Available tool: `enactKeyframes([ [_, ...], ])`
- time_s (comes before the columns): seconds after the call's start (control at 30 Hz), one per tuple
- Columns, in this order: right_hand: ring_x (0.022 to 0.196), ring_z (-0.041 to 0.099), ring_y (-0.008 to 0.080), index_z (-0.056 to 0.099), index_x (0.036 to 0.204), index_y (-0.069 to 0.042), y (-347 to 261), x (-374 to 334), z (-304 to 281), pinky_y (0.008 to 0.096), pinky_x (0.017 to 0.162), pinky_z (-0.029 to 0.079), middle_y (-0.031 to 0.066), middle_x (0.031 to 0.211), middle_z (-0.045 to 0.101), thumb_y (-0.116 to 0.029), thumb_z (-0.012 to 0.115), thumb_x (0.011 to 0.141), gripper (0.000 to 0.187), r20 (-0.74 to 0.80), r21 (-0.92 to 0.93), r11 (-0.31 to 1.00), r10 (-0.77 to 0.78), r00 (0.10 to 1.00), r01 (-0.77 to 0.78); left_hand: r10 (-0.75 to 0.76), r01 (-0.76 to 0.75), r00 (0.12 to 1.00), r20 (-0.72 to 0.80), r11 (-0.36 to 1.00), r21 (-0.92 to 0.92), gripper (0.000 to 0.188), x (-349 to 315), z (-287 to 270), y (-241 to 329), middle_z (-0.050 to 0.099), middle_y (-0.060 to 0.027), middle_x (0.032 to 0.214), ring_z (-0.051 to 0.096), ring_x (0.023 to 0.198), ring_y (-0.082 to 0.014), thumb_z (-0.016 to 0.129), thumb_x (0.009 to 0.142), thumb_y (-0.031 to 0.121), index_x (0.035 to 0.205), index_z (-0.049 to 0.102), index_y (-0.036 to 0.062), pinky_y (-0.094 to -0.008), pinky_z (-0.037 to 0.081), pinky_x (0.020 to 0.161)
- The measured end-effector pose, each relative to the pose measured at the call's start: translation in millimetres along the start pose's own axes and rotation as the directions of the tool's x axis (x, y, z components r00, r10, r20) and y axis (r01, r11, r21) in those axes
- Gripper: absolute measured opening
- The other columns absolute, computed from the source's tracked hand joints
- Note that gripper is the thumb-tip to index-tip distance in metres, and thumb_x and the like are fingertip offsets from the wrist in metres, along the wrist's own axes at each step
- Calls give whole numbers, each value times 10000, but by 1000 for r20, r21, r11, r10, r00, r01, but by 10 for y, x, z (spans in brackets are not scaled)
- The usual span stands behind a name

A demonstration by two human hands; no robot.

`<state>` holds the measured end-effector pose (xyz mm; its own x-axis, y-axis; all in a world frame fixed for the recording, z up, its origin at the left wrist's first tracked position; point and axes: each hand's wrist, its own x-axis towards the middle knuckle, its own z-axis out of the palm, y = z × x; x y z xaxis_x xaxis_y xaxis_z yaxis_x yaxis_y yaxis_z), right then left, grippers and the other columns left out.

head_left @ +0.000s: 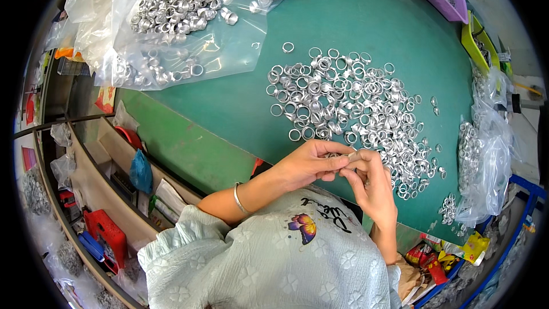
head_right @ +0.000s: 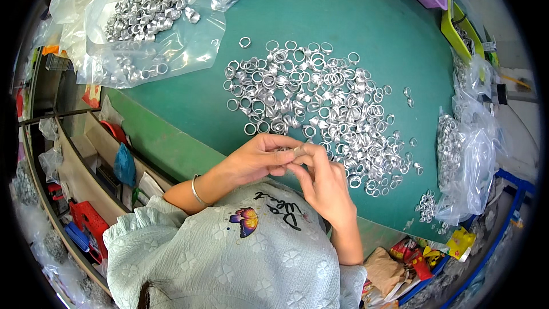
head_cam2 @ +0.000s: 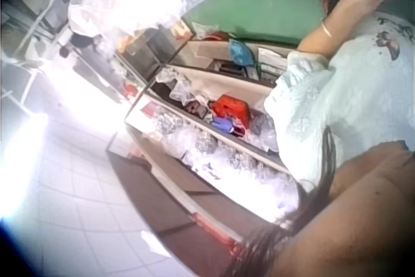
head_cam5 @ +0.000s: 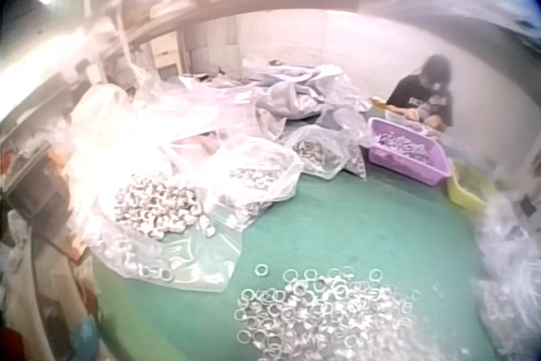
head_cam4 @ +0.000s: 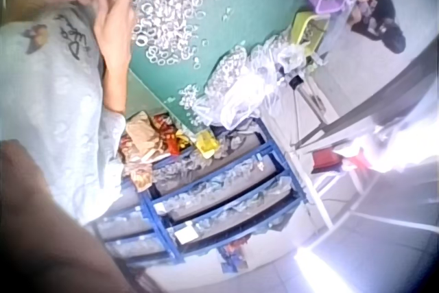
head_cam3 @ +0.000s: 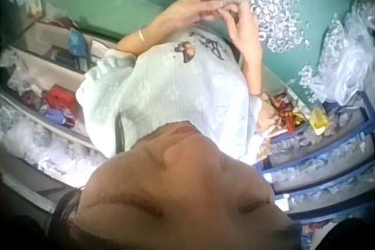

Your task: The person sorts small metal rings on a green work surface and places them into clear plastic bags.

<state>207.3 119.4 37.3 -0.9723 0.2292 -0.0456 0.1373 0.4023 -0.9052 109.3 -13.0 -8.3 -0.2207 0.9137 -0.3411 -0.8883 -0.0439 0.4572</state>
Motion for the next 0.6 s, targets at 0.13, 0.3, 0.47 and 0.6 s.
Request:
enactKeyframes([
  [0.13, 482, 356, 28, 535, 990, 25, -68, -2, -8, 177, 437, 304, 65, 794, 592, 74, 645, 728, 289, -159, -238, 942, -278, 947, 236, 63, -61, 997, -33, 996, 58, 285, 0, 39, -30, 592, -24, 823, 467, 645, -40, 598, 856, 138, 1100, 569, -7, -177, 345, 514],
  [0.3, 517, 363, 43, 573, 1070, 9, 132, 14, 91, 170, 456, 288, 55, 1011, 524, -4, 671, 730, 354, -148, 96, 994, -30, 989, 44, 354, -243, 912, -205, 872, 425, 187, -46, 171, -42, 622, -64, 856, 545, 690, -56, 578, 855, 70, 1017, 587, -23, -186, 395, 526],
  [0.47, 512, 365, 27, 498, 1019, -31, 157, -20, 418, 172, 448, 297, 32, 897, 528, -140, 482, 917, 150, -131, 773, 628, 298, 945, -91, 639, -333, 769, 24, 368, 868, 150, -80, 145, -38, 620, -40, 791, 561, 642, -63, 567, 857, 57, 984, 579, -21, -200, 441, 549],
  [0.6, 439, 321, 25, 475, 920, -64, 122, 101, 500, 168, 374, 232, -6, 698, 470, -236, 428, 952, 181, 32, 944, 262, 537, 843, -202, 560, -344, 795, -232, 732, 589, 155, -23, 238, -78, 581, -12, 719, 482, 543, -35, 527, 876, 55, 1011, 574, -4, -183, 373, 469],
])
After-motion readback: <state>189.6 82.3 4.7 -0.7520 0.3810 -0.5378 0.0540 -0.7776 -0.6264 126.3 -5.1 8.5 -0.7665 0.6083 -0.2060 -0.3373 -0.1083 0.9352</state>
